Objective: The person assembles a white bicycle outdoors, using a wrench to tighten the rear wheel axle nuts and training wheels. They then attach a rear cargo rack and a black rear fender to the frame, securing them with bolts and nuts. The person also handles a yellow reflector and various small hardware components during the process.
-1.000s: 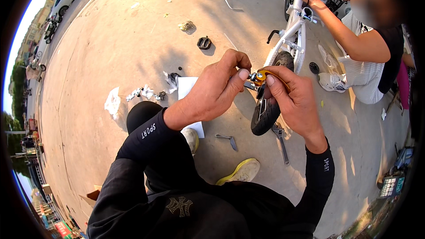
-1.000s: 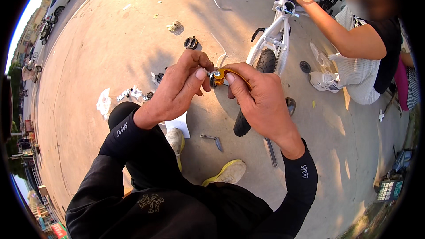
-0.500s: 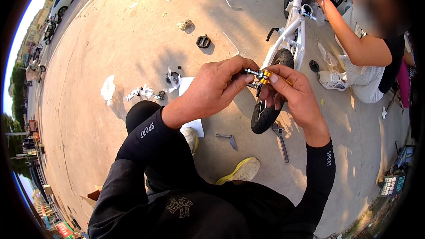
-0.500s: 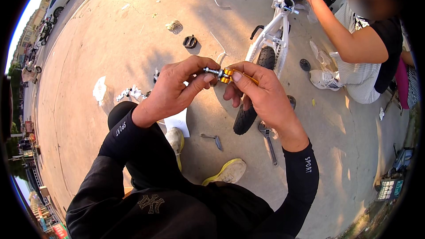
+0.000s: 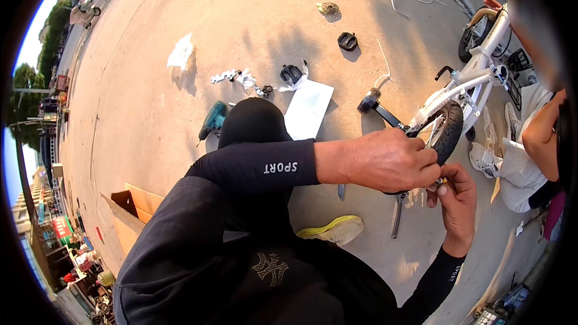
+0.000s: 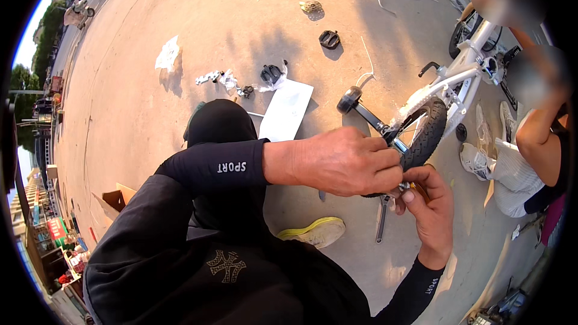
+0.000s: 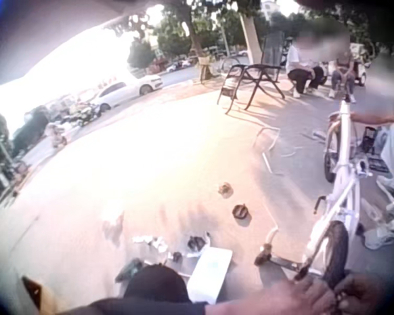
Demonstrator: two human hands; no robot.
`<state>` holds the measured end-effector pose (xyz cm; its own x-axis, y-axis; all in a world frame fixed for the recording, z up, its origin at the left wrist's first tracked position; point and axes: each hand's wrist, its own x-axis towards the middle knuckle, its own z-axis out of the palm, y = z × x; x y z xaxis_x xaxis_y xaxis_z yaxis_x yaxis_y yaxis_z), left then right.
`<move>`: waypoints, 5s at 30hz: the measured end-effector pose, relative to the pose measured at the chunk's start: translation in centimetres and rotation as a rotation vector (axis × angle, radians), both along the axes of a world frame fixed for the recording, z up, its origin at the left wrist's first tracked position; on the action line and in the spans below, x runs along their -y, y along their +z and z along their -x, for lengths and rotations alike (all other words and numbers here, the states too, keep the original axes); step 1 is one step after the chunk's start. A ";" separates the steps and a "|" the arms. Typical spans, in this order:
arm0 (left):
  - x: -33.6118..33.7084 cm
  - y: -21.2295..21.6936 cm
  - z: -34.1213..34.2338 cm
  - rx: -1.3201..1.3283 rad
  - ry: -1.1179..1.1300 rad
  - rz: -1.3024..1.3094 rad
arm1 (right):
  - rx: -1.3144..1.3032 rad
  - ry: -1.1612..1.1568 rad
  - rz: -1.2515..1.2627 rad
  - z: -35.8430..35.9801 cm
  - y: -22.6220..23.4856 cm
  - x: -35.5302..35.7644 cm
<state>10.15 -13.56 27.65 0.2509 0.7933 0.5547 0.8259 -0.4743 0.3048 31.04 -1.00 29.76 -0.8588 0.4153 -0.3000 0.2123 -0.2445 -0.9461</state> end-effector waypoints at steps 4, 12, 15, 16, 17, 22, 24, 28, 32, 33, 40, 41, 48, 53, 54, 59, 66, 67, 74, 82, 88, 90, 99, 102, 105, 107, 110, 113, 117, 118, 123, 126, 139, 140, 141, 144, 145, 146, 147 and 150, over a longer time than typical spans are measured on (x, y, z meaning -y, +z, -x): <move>-0.8 -0.3 -3.0 0.723 -0.084 0.239 | 0.069 -0.216 -0.476 -2.4 1.4 2.7; -3.7 -0.1 -4.7 0.972 0.061 0.293 | 0.257 -0.442 -0.456 -1.9 2.6 2.8; -4.1 -0.6 -4.8 0.991 0.055 0.039 | 0.270 -0.455 -0.408 -1.9 3.5 2.3; -4.2 -0.1 -3.9 1.000 0.033 0.044 | 0.288 -0.442 -0.572 -1.4 3.6 2.3; -4.3 0.3 -3.1 1.009 0.011 0.050 | 0.304 -0.425 -0.736 -0.9 3.6 2.5; -4.0 1.0 -0.6 1.051 0.041 0.355 | 0.331 -0.431 -0.743 0.7 3.5 2.7; -3.9 0.7 -0.8 1.097 0.094 0.211 | 0.307 -0.495 -0.553 0.1 3.3 2.0; -4.2 0.3 -0.7 1.037 0.094 0.181 | 0.263 -0.517 -0.574 0.6 2.5 2.2; -4.1 0.4 1.0 0.939 0.064 0.329 | 0.275 -0.531 -0.634 0.4 1.3 1.5; -4.1 0.6 0.9 0.948 0.107 0.340 | 0.256 -0.580 -0.597 0.5 1.0 1.5; -4.3 1.0 0.4 0.989 0.179 0.353 | 0.260 -0.573 -0.619 1.7 1.2 1.3; -4.3 1.0 0.5 0.985 0.170 0.364 | 0.243 -0.570 -0.594 1.4 1.2 1.1; -5.5 0.0 -0.9 1.040 0.101 0.120 | 0.128 -0.659 -0.322 1.2 1.9 0.4; -4.9 1.4 1.5 1.094 0.118 0.368 | 0.134 -0.607 -0.417 1.4 2.2 0.6; -5.0 1.3 1.6 1.089 0.090 0.368 | 0.140 -0.586 -0.421 1.1 2.2 0.4; -5.3 0.9 0.7 1.094 0.028 0.222 | 0.156 -0.645 -0.353 1.2 2.6 0.6; -4.6 2.3 1.7 1.189 0.059 0.390 | 0.097 -0.686 -0.401 0.6 1.9 0.4; -4.9 2.1 2.1 1.171 0.027 0.435 | 0.100 -0.653 -0.380 0.8 2.2 0.6; -5.7 1.0 0.7 1.228 0.012 0.051 | 0.109 -0.669 -0.341 2.2 3.0 1.4; -5.3 1.8 2.2 1.236 -0.001 0.374 | 0.061 -0.660 -0.342 1.5 2.4 1.3; -5.9 0.8 0.3 1.254 -0.008 0.076 | 0.115 -0.822 -0.284 1.6 2.5 1.2; -5.8 1.3 0.6 1.287 -0.005 0.167 | 0.121 -0.837 -0.355 1.0 2.2 0.5; -5.8 1.1 1.1 1.165 -0.069 0.230 | 0.103 -0.812 -0.233 0.7 2.5 0.8; -6.0 0.8 0.8 1.187 -0.091 0.094 | 0.134 -0.943 -0.249 2.0 2.5 1.2; -4.1 2.5 3.0 0.997 0.020 0.201 | 0.131 -0.756 -0.311 2.4 3.2 1.3; -3.4 2.8 7.4 0.743 0.044 0.190 | 0.003 -0.543 -0.195 1.9 3.5 1.1; 2.1 0.8 18.8 0.731 0.542 0.248 | 0.001 -0.528 -0.185 1.2 2.9 0.8; 12.0 -13.5 29.6 0.559 1.215 0.528 | 0.034 -0.605 -0.227 1.2 3.7 2.5; 19.5 -30.4 34.2 0.384 1.526 0.853 | 0.130 -0.749 -0.314 0.7 3.9 5.0; 20.6 -32.7 34.4 0.456 1.563 0.892 | 0.036 -0.653 -0.266 0.1 4.3 5.0; 22.5 -37.1 32.1 0.477 1.525 0.767 | 0.004 -0.647 -0.292 -1.3 5.9 7.5; 22.0 -35.3 29.4 1.014 1.408 0.634 | 0.034 -0.696 -0.309 -1.3 6.4 8.4; 14.3 -9.8 16.5 2.025 0.575 0.363 | 0.060 -0.557 -0.220 -1.8 7.1 10.6; 13.9 -9.2 16.0 2.022 0.562 0.358 | 0.110 -0.550 -0.273 -2.3 6.7 10.9; 13.6 -8.8 15.5 2.016 0.551 0.370 | 0.159 -0.541 -0.325 -2.7 6.4 11.2; 12.4 -7.7 14.6 1.989 0.508 0.403 | 0.208 -0.588 -0.347 -3.0 6.5 11.8; 12.0 -7.3 14.4 1.969 0.497 0.411 | 0.222 -0.604 -0.350 -2.9 6.6 12.0; 11.9 -6.9 14.2 1.949 0.494 0.412 | 0.211 -0.603 -0.351 -2.9 6.6 12.1; 11.7 -6.5 14.1 1.930 0.492 0.412 | 0.201 -0.601 -0.352 -2.9 6.5 12.1; 11.1 -5.5 13.5 1.861 0.482 0.391 | 0.156 -0.591 -0.346 -2.8 6.4 12.2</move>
